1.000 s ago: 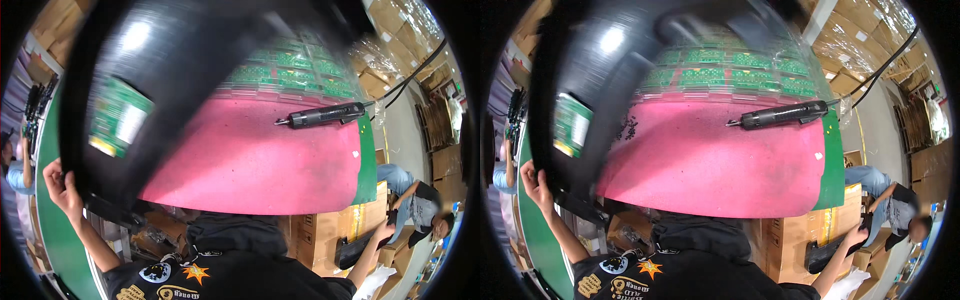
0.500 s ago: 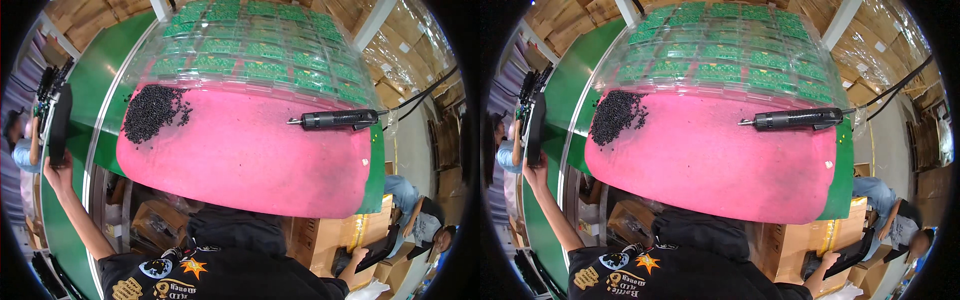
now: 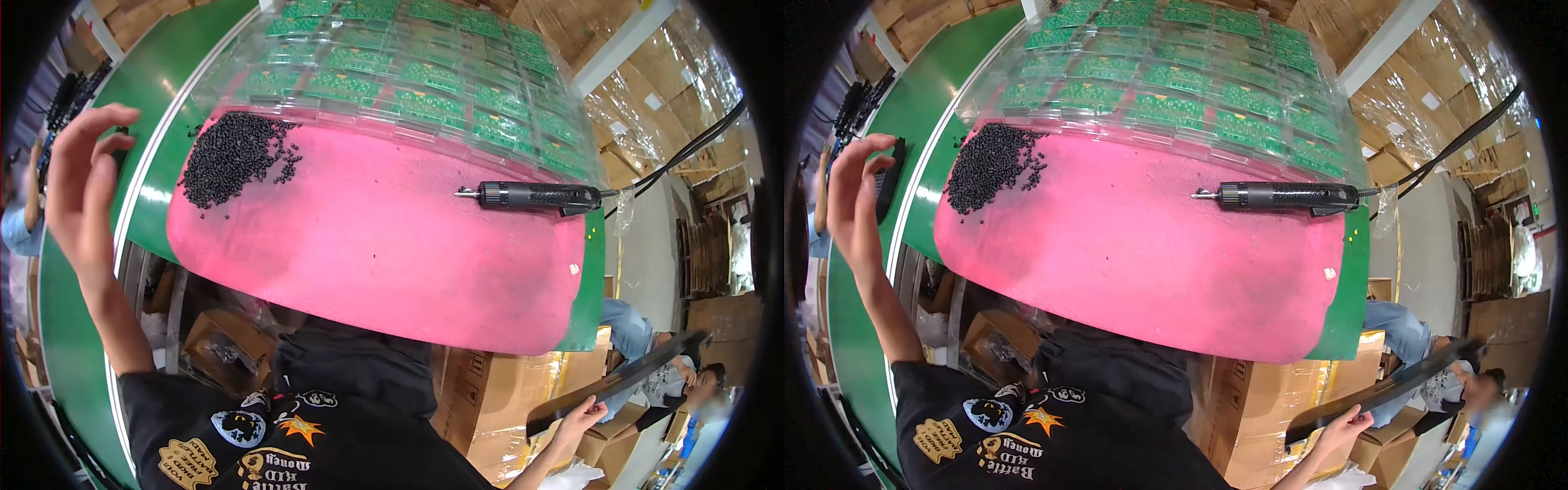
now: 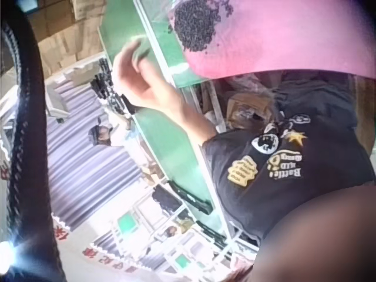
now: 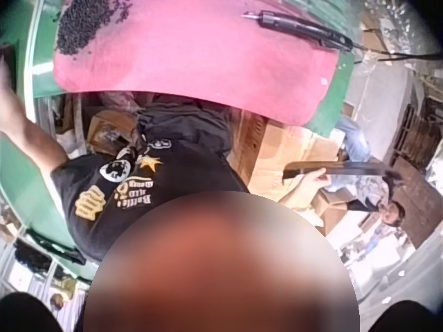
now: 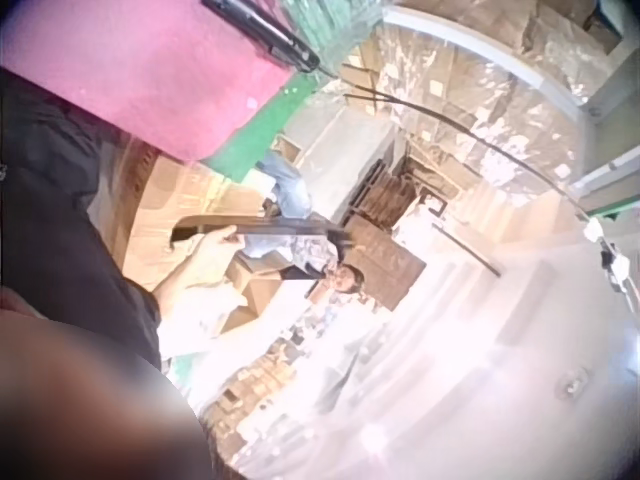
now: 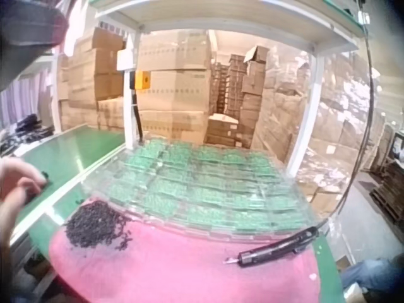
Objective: Assemble circuit boards into black plastic housings using an electric screwdriver.
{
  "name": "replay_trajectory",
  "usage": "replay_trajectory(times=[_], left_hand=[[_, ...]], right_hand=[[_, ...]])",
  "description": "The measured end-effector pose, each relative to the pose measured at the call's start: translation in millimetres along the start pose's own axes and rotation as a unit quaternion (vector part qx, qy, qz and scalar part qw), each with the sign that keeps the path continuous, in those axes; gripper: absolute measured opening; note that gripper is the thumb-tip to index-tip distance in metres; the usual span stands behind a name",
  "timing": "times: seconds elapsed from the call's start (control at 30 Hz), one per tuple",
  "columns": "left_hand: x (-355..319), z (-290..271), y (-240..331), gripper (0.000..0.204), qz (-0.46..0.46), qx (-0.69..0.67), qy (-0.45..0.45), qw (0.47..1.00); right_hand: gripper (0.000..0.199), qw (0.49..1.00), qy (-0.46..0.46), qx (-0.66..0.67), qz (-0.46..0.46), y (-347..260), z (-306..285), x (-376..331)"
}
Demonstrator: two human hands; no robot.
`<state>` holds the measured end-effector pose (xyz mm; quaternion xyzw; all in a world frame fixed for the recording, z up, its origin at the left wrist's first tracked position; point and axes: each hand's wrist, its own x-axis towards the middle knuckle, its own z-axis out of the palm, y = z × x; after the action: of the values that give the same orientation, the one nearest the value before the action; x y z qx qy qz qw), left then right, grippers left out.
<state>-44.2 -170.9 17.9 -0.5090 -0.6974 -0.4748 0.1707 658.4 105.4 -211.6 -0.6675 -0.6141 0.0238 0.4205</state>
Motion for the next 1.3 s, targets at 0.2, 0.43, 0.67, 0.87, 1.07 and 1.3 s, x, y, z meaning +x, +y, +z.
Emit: replay_trajectory(times=[0.2,0.43,0.67,0.87,1.07,1.3], left_hand=[[13,87,145,0.015,0.231,-0.052,-0.096,0.967],[-15,84,131,0.012,0.275,-0.1,-0.122,0.948],[-62,56,118,0.019,0.256,-0.093,-0.144,0.951],[-79,47,111,0.028,0.243,-0.074,-0.146,0.956],[46,139,26,0.029,0.197,-0.023,-0.271,0.942],[31,192,-20,0.031,0.143,-0.071,-0.375,0.913]], right_hand=[[0.011,0.983,-0.028,-0.043,-0.177,-107,-13,12],[0.032,0.901,-0.21,-0.083,-0.37,-206,-17,-9],[0.028,0.817,-0.241,0.03,-0.523,-256,41,5],[0.025,0.746,-0.38,0.074,-0.542,-333,60,21],[0.018,0.795,-0.279,0.111,-0.527,-430,128,68],[0.049,0.833,-0.215,-0.211,-0.464,-487,282,174]])
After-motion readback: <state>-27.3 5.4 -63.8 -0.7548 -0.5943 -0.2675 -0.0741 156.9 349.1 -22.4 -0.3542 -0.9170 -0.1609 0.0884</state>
